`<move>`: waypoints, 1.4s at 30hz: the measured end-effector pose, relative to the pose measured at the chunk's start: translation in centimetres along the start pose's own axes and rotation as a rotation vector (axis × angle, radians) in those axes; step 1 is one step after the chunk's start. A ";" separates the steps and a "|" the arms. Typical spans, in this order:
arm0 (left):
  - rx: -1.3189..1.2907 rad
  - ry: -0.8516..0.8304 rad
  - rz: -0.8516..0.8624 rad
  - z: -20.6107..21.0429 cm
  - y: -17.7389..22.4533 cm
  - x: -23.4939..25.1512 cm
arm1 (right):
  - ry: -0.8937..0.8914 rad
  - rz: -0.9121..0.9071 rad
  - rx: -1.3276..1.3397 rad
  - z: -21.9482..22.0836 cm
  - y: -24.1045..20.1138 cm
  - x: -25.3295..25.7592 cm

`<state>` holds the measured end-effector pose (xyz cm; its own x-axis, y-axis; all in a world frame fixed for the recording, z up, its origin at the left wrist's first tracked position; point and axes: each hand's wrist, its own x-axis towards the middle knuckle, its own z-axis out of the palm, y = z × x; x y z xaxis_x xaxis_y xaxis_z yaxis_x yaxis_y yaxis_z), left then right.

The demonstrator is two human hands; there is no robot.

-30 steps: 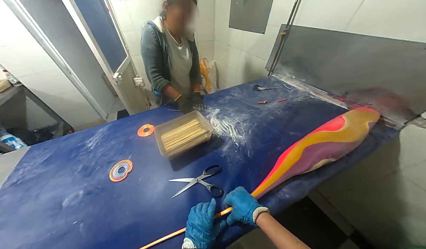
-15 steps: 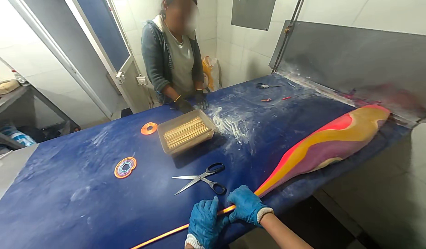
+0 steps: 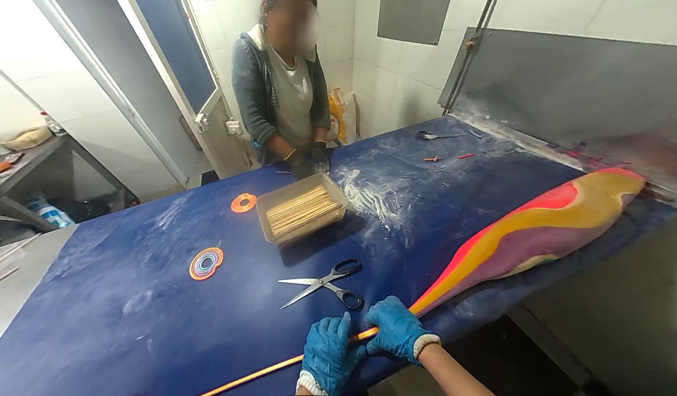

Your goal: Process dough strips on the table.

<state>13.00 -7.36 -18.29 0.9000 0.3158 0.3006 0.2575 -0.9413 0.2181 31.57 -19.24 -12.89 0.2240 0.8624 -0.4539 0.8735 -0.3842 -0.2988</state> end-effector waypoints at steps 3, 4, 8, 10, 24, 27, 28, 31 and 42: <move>-0.002 -0.012 -0.002 -0.2 0.0 0.1 | 0.017 -0.002 0.013 0.1 0.1 -0.1; 0.000 -0.013 0.000 -0.1 0.0 0.1 | 0.015 0.000 0.011 0.1 0.1 -0.1; 0.016 -0.009 0.003 0.1 0.1 0.2 | 0.015 0.006 0.009 0.2 0.2 -0.2; 0.023 0.012 0.011 0.3 0.1 0.2 | 0.025 0.005 0.014 0.3 0.3 -0.2; -0.209 -0.524 -0.200 -0.5 6.5 5.7 | -0.219 -0.081 -0.035 -5.6 3.0 -1.6; -0.366 -0.700 -0.290 -0.7 8.4 8.5 | -0.136 0.105 -0.208 -6.1 5.3 -2.5; -0.381 -0.754 -0.299 -0.8 8.9 9.0 | -0.119 0.146 -0.219 -5.8 6.1 -2.8; -0.359 -0.789 -0.255 -1.6 9.0 9.0 | -0.032 0.138 -0.192 -3.9 6.8 -3.2; -0.288 -0.620 -0.123 -4.4 -0.4 1.6 | -0.243 0.038 -0.121 -0.5 0.3 2.2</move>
<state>12.82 -5.92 -13.83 0.9271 0.2116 -0.3092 0.3442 -0.8070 0.4798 32.58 -17.30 -13.53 0.1598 0.7381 -0.6555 0.9150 -0.3599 -0.1822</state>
